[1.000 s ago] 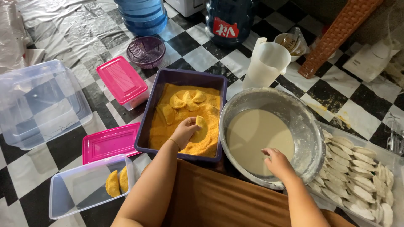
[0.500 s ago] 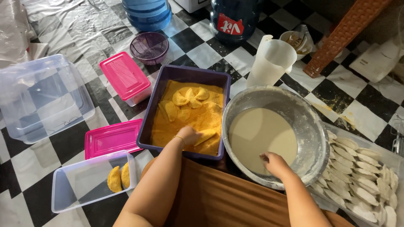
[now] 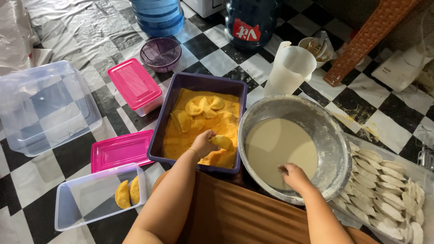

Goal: Breading snacks by dipping them in a bowl of liquid batter and then coating them with yellow breading powder before placing them in a container.

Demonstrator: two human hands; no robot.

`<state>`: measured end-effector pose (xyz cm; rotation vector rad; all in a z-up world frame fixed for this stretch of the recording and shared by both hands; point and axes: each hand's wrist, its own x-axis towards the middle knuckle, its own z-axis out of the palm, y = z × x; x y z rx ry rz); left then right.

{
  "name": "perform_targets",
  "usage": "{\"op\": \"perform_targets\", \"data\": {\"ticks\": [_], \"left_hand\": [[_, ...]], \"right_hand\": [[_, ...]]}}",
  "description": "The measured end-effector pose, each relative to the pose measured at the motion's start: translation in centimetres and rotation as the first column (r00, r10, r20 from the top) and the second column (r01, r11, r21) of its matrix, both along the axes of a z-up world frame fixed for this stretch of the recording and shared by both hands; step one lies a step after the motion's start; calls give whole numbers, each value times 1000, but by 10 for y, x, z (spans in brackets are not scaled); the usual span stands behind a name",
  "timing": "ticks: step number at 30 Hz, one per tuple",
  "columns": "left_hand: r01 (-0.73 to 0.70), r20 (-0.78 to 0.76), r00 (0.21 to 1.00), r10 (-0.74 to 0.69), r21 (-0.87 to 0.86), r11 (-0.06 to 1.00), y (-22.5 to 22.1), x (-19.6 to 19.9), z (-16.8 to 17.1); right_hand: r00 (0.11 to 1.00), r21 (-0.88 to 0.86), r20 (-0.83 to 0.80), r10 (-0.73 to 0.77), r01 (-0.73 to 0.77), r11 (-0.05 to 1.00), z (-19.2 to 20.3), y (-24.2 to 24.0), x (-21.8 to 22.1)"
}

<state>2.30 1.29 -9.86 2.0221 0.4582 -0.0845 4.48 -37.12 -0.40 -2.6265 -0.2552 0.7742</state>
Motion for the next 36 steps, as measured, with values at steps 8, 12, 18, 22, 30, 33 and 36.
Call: {"op": "perform_targets", "data": {"ticks": [8,12,18,22,30,33,36], "left_hand": [[-152,29,970,241,-702,696,-17,-15,91],[-141,-18,970,243,-854,500,-12,-15,108],[-44,35,983,179,-905,424,-18,-21,117],[21,79,989,128,-916,400,-16,-26,118],[105,131,991,40,-915,389,-14,-18,98],[119,146,989,38,-911,395,-14,-18,102],[130,154,988,25,-900,416,-14,-19,104]], "right_hand": [[890,644,-127,-438,410,646,4,1,14],[912,837,-61,-406,268,478,72,42,16],[947,850,296,-129,-199,487,140,130,6],[895,713,447,-11,-348,608,141,168,-1],[821,552,563,93,-457,698,147,185,-9],[789,513,606,105,-488,706,150,184,-11],[788,497,597,147,-508,704,151,183,-13]]}}
